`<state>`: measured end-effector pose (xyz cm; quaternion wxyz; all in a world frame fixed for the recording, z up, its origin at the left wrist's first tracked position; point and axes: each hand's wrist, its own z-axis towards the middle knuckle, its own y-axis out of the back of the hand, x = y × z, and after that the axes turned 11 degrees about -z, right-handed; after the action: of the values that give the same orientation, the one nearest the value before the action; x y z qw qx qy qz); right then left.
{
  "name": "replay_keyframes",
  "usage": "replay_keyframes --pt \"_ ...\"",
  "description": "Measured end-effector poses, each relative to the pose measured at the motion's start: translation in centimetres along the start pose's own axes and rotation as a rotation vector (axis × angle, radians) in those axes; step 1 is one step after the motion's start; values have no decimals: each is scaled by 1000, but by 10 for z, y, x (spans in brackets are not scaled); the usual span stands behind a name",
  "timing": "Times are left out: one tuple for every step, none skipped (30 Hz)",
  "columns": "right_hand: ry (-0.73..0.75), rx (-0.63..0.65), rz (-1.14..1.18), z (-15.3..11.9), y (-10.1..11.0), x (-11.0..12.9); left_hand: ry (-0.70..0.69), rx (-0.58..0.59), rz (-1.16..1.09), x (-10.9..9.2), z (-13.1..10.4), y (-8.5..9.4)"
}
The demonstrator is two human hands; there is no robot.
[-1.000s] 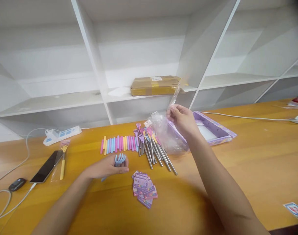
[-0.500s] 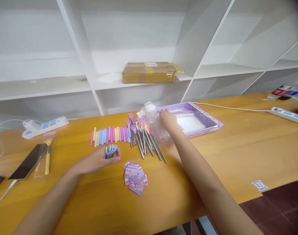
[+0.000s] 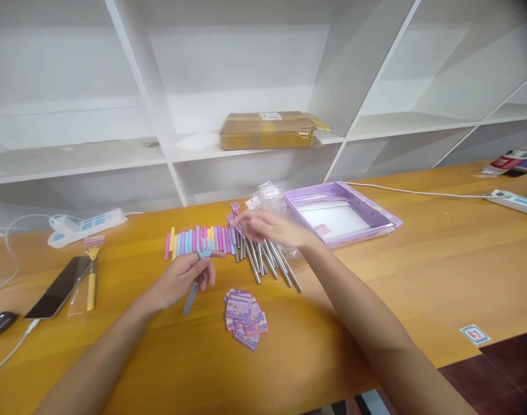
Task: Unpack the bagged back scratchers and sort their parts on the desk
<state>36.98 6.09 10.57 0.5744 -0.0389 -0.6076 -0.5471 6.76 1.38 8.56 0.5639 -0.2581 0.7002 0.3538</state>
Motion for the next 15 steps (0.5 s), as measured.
replay_keyframes --pt "59 72 51 0 -10 12 27 27 12 -1 -2 -2" --pt "92 108 48 1 -19 24 46 45 34 -2 -4 -4" --pt "102 106 9 1 -29 33 62 59 64 -3 -6 -6" --pt "99 79 -43 2 -37 41 74 70 94 -3 -8 -7" --pt "94 45 -90 2 -43 47 80 79 118 -5 -11 -9" --pt "90 13 -122 3 -47 50 79 83 133 -6 -13 -10" --pt "92 -13 -136 3 -49 51 69 82 141 -9 -15 -11" --pt "99 -39 -134 3 -48 51 51 78 151 -11 -17 -12" --pt "99 -69 -123 2 -44 50 26 69 165 -14 -18 -13" --pt "88 -110 -111 1 -39 47 -3 46 185 -17 -19 -14" --pt "65 -163 -101 -1 -32 45 -32 13 212 -20 -19 -14" --pt "35 -221 -89 -3 -24 43 -58 -27 248 -21 -19 -15" --pt "2 -270 -72 -4 -17 41 -80 -69 292 -22 -18 -14" --pt "-27 -307 -50 -6 -11 38 -100 -107 344 -22 -17 -14" --pt "-46 -334 -20 -7 -6 37 -116 -137 397 -21 -16 -14"
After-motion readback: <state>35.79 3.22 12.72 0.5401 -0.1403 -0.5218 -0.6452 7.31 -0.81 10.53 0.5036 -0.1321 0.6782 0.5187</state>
